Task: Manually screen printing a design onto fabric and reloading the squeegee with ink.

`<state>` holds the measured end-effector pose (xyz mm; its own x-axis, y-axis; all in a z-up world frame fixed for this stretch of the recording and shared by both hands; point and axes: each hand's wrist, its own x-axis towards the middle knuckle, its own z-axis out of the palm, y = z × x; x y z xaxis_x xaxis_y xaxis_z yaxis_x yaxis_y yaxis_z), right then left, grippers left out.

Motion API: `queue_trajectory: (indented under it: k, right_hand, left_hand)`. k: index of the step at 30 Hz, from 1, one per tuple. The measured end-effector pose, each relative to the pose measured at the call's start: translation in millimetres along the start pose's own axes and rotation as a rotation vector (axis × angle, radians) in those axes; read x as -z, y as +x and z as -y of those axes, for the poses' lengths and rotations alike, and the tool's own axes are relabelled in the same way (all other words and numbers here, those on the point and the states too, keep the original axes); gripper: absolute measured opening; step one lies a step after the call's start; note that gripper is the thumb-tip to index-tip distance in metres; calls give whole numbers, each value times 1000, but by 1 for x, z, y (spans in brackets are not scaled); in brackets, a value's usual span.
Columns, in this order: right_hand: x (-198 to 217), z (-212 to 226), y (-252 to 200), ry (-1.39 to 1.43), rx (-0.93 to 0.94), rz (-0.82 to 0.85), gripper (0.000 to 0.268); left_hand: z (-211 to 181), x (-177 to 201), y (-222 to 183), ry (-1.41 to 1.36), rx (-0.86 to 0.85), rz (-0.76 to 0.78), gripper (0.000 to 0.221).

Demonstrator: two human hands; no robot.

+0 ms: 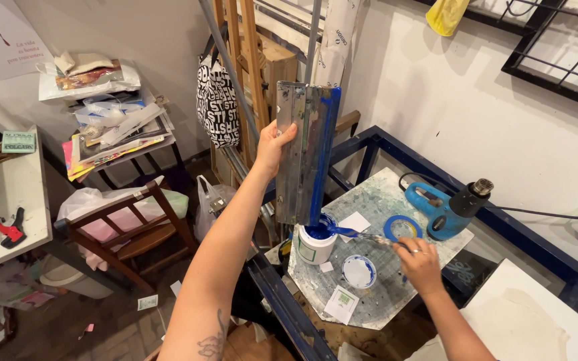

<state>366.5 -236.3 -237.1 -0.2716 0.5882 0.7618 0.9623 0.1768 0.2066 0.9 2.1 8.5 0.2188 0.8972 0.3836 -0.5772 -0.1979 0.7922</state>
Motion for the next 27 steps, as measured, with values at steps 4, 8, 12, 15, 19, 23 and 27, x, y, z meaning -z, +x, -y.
queue_trajectory:
  k: [4,8,12,15,19,23,27]
  right_hand:
    - [10,-37,6,-50,2,0,17]
    - [51,-63,85,106,-126,-186,10]
    - [102,-67,194,215,-117,-346,20]
    - [113,-60,251,272,-102,-362,23]
    - [98,-59,263,220,-62,-333,24]
    - [77,-46,227,214,-7,-264,23]
    - [36,-23,173,225,27,-141,17]
  left_hand:
    - [1,0,2,-7,-2,4,14]
    - [-7,-8,-2,-1,12,30,15]
    - [3,-4,5,7,6,43,15]
    - [4,-7,3,15,21,53,16]
    - [-2,-13,0,30,34,72,15]
    - [0,-14,-1,14,40,35,16]
    - [-7,-16,-1,17,30,33,16]
